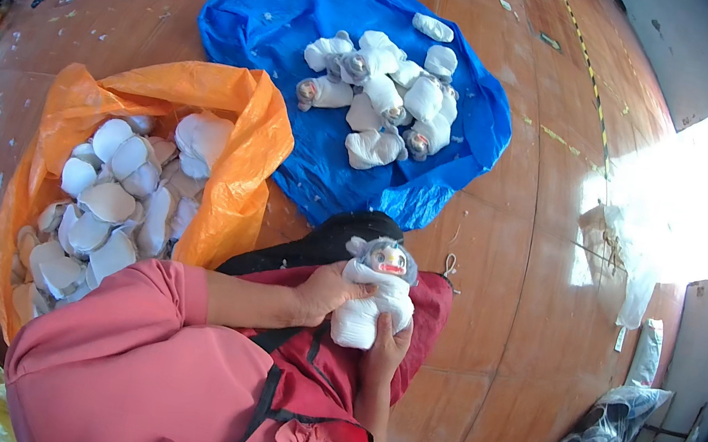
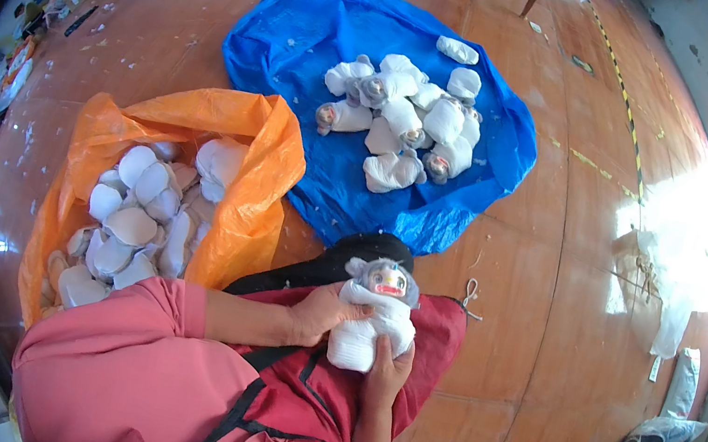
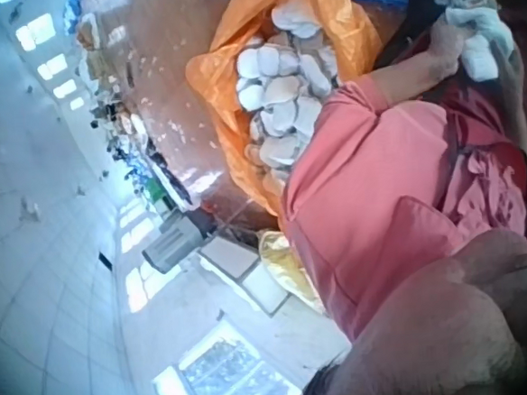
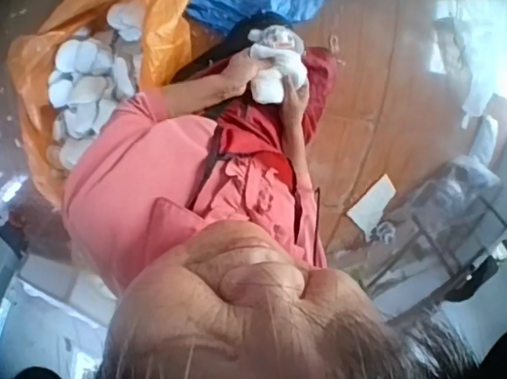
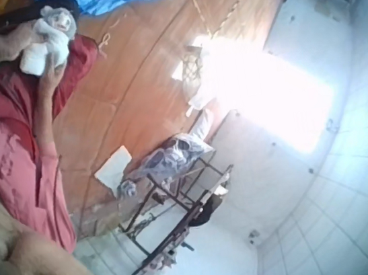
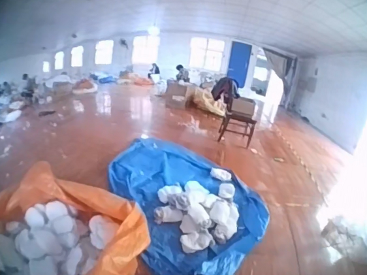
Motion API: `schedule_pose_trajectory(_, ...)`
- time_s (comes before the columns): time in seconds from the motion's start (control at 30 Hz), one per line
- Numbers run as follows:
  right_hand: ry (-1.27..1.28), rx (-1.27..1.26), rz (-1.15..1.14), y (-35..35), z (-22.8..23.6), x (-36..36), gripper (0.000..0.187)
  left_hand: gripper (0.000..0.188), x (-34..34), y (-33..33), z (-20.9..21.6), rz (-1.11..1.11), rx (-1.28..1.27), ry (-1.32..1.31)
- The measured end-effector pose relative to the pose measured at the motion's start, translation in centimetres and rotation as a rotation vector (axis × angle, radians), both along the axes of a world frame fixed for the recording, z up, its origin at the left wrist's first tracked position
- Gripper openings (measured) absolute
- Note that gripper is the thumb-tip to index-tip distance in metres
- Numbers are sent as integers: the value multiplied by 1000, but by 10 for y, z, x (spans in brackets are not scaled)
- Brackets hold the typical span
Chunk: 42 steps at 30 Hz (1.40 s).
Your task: The person sits on the floor and repeatedly stuffs white filling into small white fabric pouches, shaping them into plush toys. The person handles each pouch one at a time, pulling the filling from a nearby orange bag and placing the finished items onto a blue tarp.
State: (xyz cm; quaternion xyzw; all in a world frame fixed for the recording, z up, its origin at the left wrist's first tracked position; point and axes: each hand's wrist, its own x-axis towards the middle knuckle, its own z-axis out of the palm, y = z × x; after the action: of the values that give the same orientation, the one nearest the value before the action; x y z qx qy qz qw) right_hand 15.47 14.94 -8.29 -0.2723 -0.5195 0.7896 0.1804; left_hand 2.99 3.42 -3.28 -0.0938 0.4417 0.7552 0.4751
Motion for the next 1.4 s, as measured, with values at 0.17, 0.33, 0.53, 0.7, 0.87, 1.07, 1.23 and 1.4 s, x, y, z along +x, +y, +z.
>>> schedule_pose_trajectory(0.17, -5, 177, 94, 8, 33, 1, 38, 37, -10, -9, -9, -70, 57, 228)
schedule_pose_trajectory(0.33, -5, -177, 129, 14, 20, 5, 47, 55, -13, -17, 9, -317, -77, 508)
schedule_pose_trajectory(0.53, 15, -163, 122, 7, 22, 8, 38, 65, -17, -10, 21, -331, -202, 583)
schedule_pose_trajectory(0.7, 80, -126, 129, 5, 7, 13, 40, 53, -14, -11, 9, -276, 34, 258)
schedule_pose_trajectory(0.87, 1, -136, 216, 12, -5, 20, 41, 48, -13, -12, 3, -274, 129, 217)
schedule_pose_trajectory(1.07, -39, 104, 145, 13, -1, 18, 39, 49, -8, -8, 11, -387, -48, 384)
schedule_pose_trajectory(1.23, 30, -4, 37, 6, -15, 12, 34, 49, -8, -5, -5, -357, 111, 68)
schedule_pose_trajectory(1.4, -93, -30, -65, 4, -16, 4, 33, 40, -37, 12, -6, -236, -18, 50)
